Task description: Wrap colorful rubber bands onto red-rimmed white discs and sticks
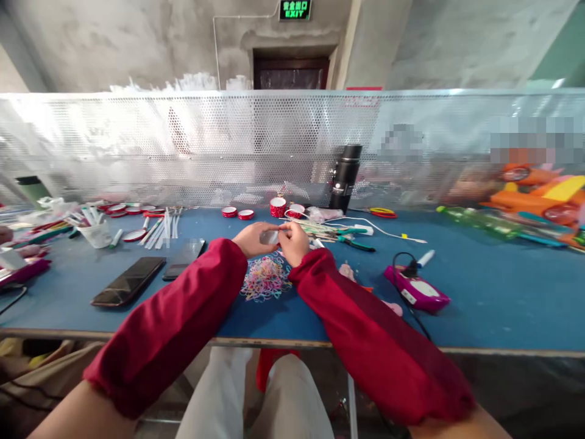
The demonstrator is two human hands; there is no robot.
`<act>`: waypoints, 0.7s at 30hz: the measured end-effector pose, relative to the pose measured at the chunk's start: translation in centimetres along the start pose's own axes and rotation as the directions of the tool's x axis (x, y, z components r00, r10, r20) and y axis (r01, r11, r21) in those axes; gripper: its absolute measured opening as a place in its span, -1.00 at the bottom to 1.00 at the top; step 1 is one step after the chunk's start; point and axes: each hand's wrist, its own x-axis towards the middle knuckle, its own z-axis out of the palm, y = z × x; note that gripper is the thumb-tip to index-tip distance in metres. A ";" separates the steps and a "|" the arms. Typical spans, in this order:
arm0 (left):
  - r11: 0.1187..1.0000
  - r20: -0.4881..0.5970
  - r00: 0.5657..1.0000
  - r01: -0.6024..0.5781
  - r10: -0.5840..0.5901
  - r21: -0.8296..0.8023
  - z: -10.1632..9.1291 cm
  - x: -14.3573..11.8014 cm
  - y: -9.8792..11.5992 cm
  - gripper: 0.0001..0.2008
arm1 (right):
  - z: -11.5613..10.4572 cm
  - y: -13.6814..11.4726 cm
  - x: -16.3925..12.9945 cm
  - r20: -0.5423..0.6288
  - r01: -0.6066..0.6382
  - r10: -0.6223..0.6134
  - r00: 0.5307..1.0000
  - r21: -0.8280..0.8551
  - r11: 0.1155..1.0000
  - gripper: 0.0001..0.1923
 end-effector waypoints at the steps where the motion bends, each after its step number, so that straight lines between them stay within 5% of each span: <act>1: 1.000 0.007 1.000 0.007 -0.007 -0.001 0.0 0.0 0.1 -0.48 | -0.1 0.0 0.0 -0.001 0.000 0.000 1.000 -0.001 1.000 -0.81; 8: 0.998 0.027 0.999 0.028 -0.026 -0.058 -0.1 0.1 0.2 -0.45 | -0.1 0.1 0.2 0.009 0.004 -0.004 1.000 -0.013 1.000 -0.78; 21: 0.990 0.058 0.993 0.107 -0.102 -0.094 -0.2 -0.1 -0.3 -0.36 | 0.0 -0.4 0.3 0.108 -0.099 0.078 0.991 0.215 0.971 -0.66</act>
